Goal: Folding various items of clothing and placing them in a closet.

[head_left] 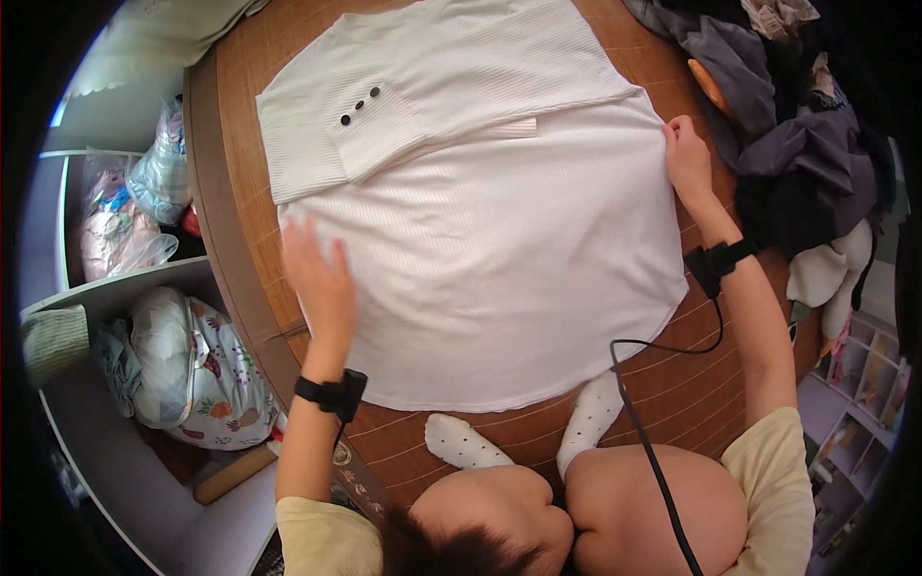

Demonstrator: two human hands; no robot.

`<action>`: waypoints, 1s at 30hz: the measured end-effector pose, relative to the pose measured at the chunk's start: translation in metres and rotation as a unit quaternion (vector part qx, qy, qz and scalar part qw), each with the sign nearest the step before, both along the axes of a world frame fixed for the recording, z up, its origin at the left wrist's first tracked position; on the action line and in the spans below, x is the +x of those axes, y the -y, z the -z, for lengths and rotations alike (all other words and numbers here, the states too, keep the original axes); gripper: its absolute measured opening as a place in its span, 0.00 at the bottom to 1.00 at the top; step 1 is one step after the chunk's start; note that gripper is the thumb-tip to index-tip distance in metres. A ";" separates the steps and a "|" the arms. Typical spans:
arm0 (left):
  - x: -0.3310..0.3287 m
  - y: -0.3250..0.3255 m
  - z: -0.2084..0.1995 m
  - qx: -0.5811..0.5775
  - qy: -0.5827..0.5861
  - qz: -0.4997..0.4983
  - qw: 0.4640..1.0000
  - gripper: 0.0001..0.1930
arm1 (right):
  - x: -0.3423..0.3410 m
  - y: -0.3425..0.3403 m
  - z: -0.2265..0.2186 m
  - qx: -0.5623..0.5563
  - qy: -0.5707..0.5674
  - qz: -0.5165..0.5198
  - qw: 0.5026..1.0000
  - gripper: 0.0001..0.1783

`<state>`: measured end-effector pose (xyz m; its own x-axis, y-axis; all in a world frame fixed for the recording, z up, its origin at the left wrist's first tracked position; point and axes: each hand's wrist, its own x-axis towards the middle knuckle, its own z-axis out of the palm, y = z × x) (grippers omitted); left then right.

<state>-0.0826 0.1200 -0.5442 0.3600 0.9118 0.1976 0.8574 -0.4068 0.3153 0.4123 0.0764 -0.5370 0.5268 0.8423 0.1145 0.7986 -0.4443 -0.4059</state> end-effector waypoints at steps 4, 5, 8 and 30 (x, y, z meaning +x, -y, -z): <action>-0.033 0.001 0.019 0.008 -0.081 -0.049 0.995 0.29 | -0.009 -0.008 0.011 -0.132 0.086 0.009 0.988 0.09; -0.034 0.006 0.020 -0.030 -0.163 0.007 0.986 0.29 | -0.011 -0.009 0.013 -0.142 0.122 -0.006 0.982 0.07; -0.023 0.005 0.013 -0.046 -0.190 0.026 0.980 0.30 | 0.005 -0.003 0.017 -0.105 0.206 -0.045 0.972 0.07; 0.064 0.004 0.007 -0.057 -0.096 0.140 0.984 0.30 | -0.042 -0.032 0.041 0.037 0.240 -0.121 0.962 0.19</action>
<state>-0.0187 0.1159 -0.5516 0.6216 0.7833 0.0045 0.7641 -0.6077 0.2163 0.3699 0.1089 -0.5779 0.1872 0.9143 0.3593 0.9786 -0.2055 0.0131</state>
